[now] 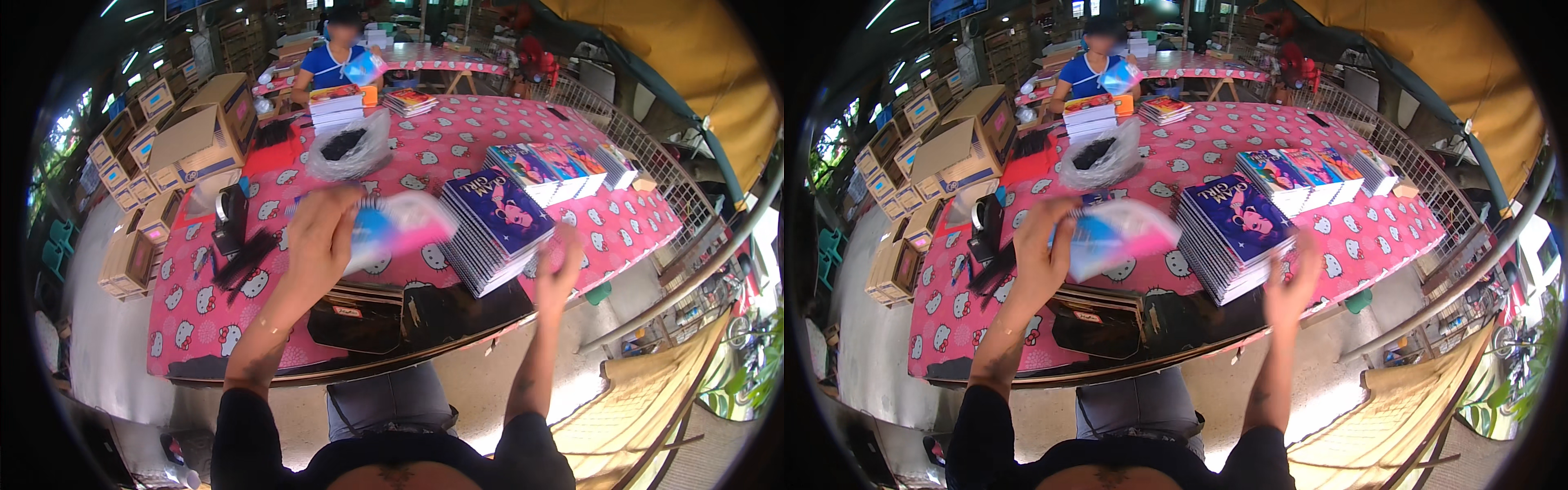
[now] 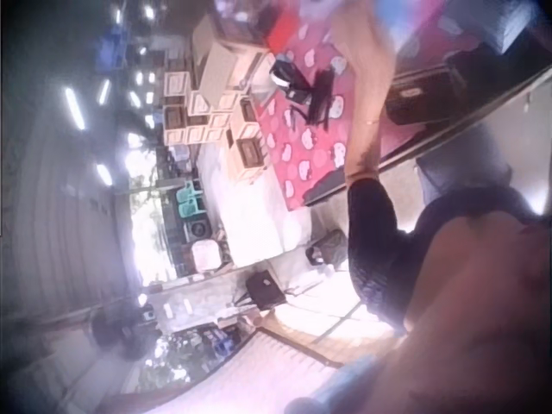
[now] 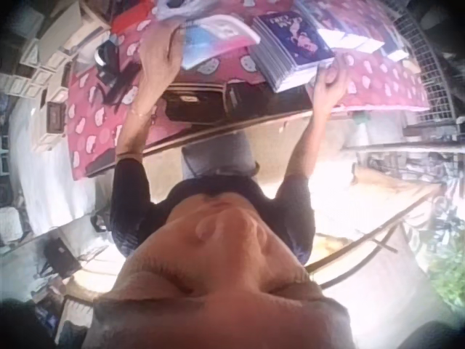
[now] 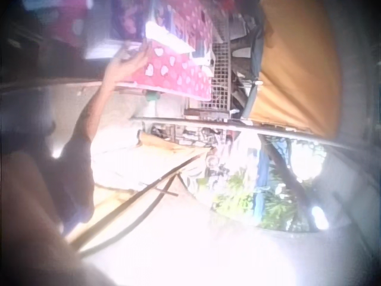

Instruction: The person is applying blue adhesive strips to the spines of books by hand and stacking the finished books on a table.

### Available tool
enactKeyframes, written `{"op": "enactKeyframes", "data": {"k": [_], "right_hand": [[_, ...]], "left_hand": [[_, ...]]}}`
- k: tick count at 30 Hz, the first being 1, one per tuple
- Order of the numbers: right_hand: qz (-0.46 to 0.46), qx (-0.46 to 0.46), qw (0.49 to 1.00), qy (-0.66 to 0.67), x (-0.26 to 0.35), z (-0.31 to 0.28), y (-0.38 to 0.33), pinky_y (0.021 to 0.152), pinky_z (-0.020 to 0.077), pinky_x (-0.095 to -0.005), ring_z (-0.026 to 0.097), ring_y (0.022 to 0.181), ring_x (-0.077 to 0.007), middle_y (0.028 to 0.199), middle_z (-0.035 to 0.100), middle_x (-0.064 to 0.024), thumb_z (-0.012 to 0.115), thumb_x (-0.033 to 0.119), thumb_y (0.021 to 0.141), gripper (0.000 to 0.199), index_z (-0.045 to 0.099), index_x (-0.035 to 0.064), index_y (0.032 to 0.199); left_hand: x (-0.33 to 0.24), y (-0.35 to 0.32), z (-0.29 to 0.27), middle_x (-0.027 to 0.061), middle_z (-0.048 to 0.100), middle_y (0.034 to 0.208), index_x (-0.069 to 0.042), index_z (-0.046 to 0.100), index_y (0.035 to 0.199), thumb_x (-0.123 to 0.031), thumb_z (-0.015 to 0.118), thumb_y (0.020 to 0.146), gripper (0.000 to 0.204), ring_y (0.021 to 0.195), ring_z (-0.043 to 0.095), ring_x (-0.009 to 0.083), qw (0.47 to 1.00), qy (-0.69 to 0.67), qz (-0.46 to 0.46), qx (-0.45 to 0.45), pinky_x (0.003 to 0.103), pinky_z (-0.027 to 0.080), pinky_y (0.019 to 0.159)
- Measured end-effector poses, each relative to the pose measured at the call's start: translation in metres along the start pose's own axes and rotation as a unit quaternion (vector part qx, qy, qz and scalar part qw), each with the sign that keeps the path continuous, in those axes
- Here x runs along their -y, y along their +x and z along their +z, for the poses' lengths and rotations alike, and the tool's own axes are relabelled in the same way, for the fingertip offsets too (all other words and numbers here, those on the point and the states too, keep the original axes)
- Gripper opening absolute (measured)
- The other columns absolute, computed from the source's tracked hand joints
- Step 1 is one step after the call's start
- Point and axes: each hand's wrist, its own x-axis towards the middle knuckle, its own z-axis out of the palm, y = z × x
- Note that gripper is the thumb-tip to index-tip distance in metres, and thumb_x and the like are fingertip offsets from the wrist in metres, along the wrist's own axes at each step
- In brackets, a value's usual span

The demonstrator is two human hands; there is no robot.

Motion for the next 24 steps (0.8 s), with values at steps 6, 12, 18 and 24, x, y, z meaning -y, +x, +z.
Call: {"op": "enactKeyframes", "data": {"k": [6, 12, 18, 24], "right_hand": [[0.155, 0.131, 0.959, 0.200, -0.127, 0.008, 0.031, 0.089, 0.0505, -0.0306, 0.063, 0.097, -0.0154, 0.114, 0.070, -0.0087, 0.076, 0.015, 0.093, 0.053, 0.058, -0.0014, 0.140], [0.195, 0.150, 0.940, 0.235, -0.134, 0.016, 0.028, 0.078, 0.0509, -0.0226, 0.060, 0.086, -0.0071, 0.100, 0.069, -0.0024, 0.077, 0.010, 0.092, 0.045, 0.064, -0.0035, 0.133], [0.161, 0.074, 0.965, 0.195, -0.130, -0.023, 0.015, 0.091, 0.0508, -0.0300, 0.063, 0.106, -0.0149, 0.126, 0.067, -0.0130, 0.069, 0.012, 0.097, 0.050, 0.055, -0.0039, 0.142], [0.197, -0.091, 0.965, 0.148, -0.113, -0.075, -0.019, 0.098, 0.0483, -0.0344, 0.063, 0.110, -0.0221, 0.122, 0.066, -0.0143, 0.061, 0.008, 0.100, 0.029, 0.065, -0.0008, 0.127]], "left_hand": [[0.001, 0.029, 0.165, 0.0111, 0.070, 0.126, -0.009, 0.070, 0.123, 0.002, 0.060, 0.091, 0.035, 0.123, 0.065, 0.0273, 0.969, -0.173, 0.168, 0.053, 0.047, 0.043, 0.112], [0.012, -0.002, 0.219, 0.0075, 0.065, 0.138, -0.013, 0.068, 0.131, -0.004, 0.059, 0.093, 0.041, 0.135, 0.055, 0.0249, 0.944, -0.162, 0.151, 0.244, 0.045, 0.037, 0.118], [0.037, 0.004, 0.180, 0.0135, 0.068, 0.129, -0.008, 0.068, 0.129, -0.012, 0.068, 0.089, 0.040, 0.128, 0.060, 0.0288, 0.979, -0.117, 0.127, 0.104, 0.044, 0.045, 0.111], [0.261, -0.141, 0.060, 0.0213, 0.069, 0.118, -0.001, 0.071, 0.117, -0.014, 0.076, 0.083, 0.037, 0.105, 0.068, 0.0382, 0.930, 0.205, -0.052, 0.301, 0.043, 0.057, 0.086]]}}
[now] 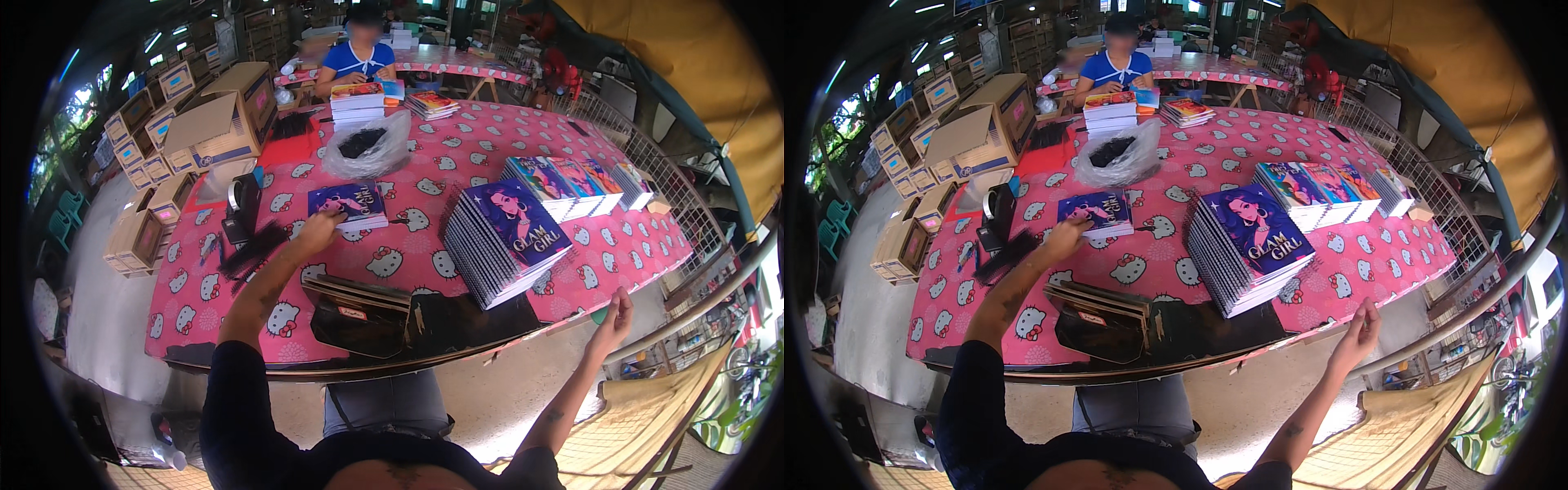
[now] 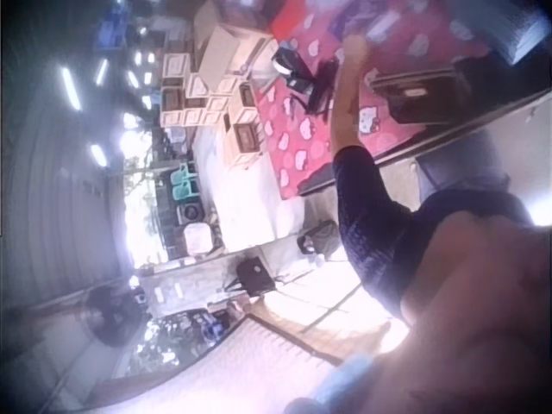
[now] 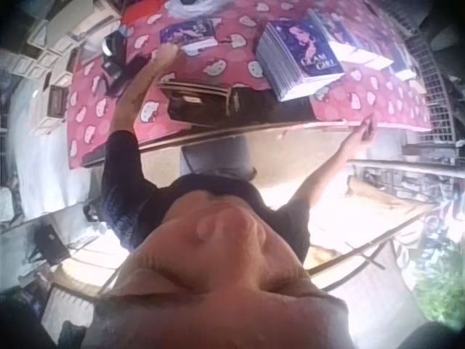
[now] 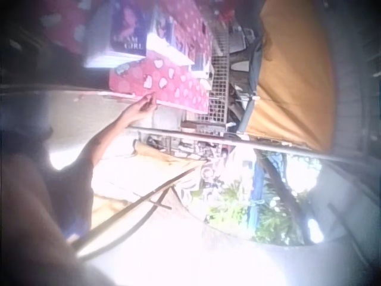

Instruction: The person is applying blue adhesive strips to the spines of books by hand and stacking the finished books on a table.

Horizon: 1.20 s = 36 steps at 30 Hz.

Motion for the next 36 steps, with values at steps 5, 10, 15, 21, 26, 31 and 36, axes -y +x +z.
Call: {"op": "enactKeyframes", "data": {"k": [5, 10, 15, 21, 26, 31, 36], "right_hand": [[-0.101, 0.118, 0.988, 0.014, 0.066, 0.058, -0.069, 0.098, 0.0473, -0.0332, 0.062, 0.109, -0.0184, 0.113, 0.068, -0.0112, 0.056, 0.006, 0.101, 0.017, 0.068, 0.0001, 0.112], [-0.135, 0.425, 0.885, 0.135, 0.120, 0.150, -0.133, 0.082, 0.0527, -0.0300, 0.070, 0.093, -0.0239, 0.104, 0.071, -0.0134, 0.068, -0.002, 0.090, 0.020, 0.071, 0.0008, 0.110], [-0.110, 0.522, 0.823, 0.194, 0.113, 0.179, -0.171, 0.089, 0.0527, -0.0347, 0.069, 0.103, -0.0278, 0.112, 0.070, -0.0135, 0.068, 0.000, 0.092, 0.022, 0.070, 0.0014, 0.114], [-0.098, 0.506, 0.841, 0.165, 0.108, 0.178, -0.175, 0.098, 0.0486, -0.0365, 0.063, 0.116, -0.0301, 0.123, 0.065, -0.0167, 0.071, 0.005, 0.091, 0.034, 0.065, 0.0020, 0.125], [-0.095, 0.291, 0.944, 0.121, 0.101, 0.191, -0.166, 0.108, 0.0413, -0.0388, 0.051, 0.132, -0.0296, 0.137, 0.055, -0.0233, 0.077, 0.008, 0.088, 0.067, 0.045, -0.0018, 0.146], [0.086, 0.391, 0.884, 0.242, 0.076, 0.177, -0.186, 0.089, 0.0501, -0.0264, 0.065, 0.094, -0.0104, 0.106, 0.073, -0.0065, 0.074, 0.001, 0.091, 0.034, 0.063, -0.0035, 0.123], [0.174, 0.394, 0.857, 0.283, 0.078, 0.184, -0.211, 0.086, 0.0506, -0.0267, 0.065, 0.095, -0.0087, 0.103, 0.074, -0.0039, 0.076, 0.002, 0.090, 0.021, 0.071, -0.0011, 0.110]], "left_hand": [[-0.015, -0.009, -0.002, 0.0202, 0.071, 0.114, -0.004, 0.071, 0.120, -0.011, 0.074, 0.085, 0.036, 0.103, 0.069, 0.0384, 0.995, -0.088, -0.023, 0.032, 0.046, 0.055, 0.090], [-0.018, 0.000, -0.019, 0.0183, 0.070, 0.117, -0.007, 0.072, 0.122, -0.009, 0.075, 0.086, 0.036, 0.106, 0.069, 0.0365, 0.980, -0.161, -0.092, 0.067, 0.041, 0.055, 0.092], [-0.005, 0.000, -0.013, 0.0201, 0.072, 0.102, -0.011, 0.075, 0.118, -0.014, 0.076, 0.086, 0.032, 0.092, 0.070, 0.0403, 0.982, -0.179, -0.052, 0.022, 0.045, 0.055, 0.083], [-0.006, 0.004, -0.025, 0.0185, 0.073, 0.101, -0.006, 0.070, 0.115, -0.011, 0.065, 0.094, 0.023, 0.095, 0.068, 0.0387, 0.992, -0.080, -0.091, -0.026, 0.048, 0.051, 0.085], [-0.127, 0.039, -0.163, 0.0156, 0.070, 0.102, -0.002, 0.066, 0.119, -0.008, 0.059, 0.098, 0.023, 0.097, 0.066, 0.0344, 0.970, -0.168, 0.113, -0.137, 0.043, 0.044, 0.091], [-0.185, 0.023, -0.234, 0.0120, 0.068, 0.099, -0.005, 0.066, 0.119, -0.015, 0.060, 0.099, 0.023, 0.095, 0.064, 0.0269, 0.971, -0.158, 0.177, 0.018, 0.041, 0.042, 0.091], [-0.182, 0.012, -0.238, 0.0084, 0.067, 0.094, -0.008, 0.066, 0.120, -0.014, 0.060, 0.097, 0.025, 0.089, 0.063, 0.0257, 0.974, -0.119, 0.190, 0.023, 0.042, 0.041, 0.090]]}}
